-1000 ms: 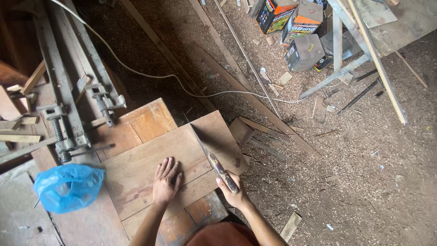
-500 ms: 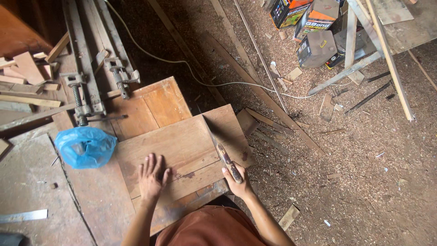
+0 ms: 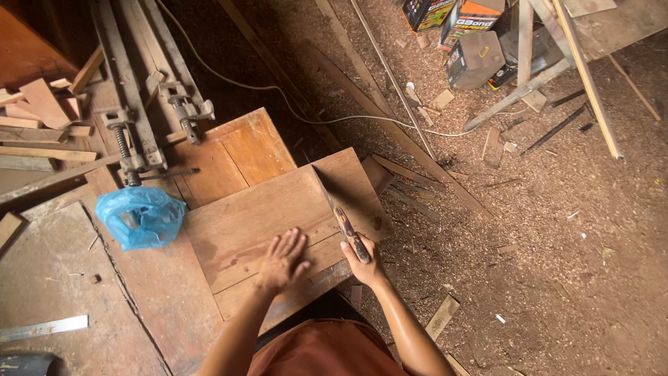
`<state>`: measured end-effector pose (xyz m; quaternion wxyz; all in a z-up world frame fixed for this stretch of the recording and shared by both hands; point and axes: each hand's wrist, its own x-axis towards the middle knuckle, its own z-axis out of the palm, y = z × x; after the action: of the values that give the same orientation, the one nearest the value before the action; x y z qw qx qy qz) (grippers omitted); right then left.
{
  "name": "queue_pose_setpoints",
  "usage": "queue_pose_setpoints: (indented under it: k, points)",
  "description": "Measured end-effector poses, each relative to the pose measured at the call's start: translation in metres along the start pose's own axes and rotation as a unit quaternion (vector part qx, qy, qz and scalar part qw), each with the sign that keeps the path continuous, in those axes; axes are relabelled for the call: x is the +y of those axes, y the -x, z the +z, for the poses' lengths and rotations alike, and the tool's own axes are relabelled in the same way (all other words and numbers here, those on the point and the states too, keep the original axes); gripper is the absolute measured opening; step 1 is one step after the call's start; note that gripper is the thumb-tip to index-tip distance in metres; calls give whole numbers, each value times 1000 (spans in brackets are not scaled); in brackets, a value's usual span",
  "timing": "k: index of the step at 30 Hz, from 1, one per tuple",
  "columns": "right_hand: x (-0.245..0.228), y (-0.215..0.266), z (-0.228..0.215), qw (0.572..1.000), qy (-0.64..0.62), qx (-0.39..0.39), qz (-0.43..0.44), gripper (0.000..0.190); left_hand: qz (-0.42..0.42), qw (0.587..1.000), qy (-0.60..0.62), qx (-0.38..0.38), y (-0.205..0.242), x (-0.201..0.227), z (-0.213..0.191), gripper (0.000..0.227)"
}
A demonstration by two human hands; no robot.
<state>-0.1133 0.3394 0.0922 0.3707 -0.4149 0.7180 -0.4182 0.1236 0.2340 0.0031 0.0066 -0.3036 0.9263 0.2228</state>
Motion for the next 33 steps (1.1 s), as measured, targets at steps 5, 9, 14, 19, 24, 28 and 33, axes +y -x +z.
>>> queue_pose_setpoints:
  k: [5, 9, 14, 19, 24, 28, 33]
  points:
    - [19, -4, 5, 1000, -7, -9, 29, 27, -199, 973, -70, 93, 27, -42, -3, 76]
    - [24, -3, 6, 999, -20, -13, 24, 24, -233, 962, -78, 122, 59, -62, -8, 75]
    - [29, -5, 8, 1000, -22, -12, 15, 23, -247, 953, -39, 173, 77, -59, -10, 71]
    - [25, -5, 7, 1000, -20, -14, 1, 26, -249, 956, -106, 108, 62, -52, -10, 76]
    - [13, -4, 3, 1000, -10, -10, -2, 25, -46, 995, -80, 30, 4, -34, -10, 80]
    - [12, 10, -3, 1000, -20, -17, -5, 24, 43, 991, -93, -80, -50, -21, -14, 76]
    - [12, 31, -16, 999, -34, -23, -13, 26, 88, 982, -117, -118, -102, -12, -18, 82]
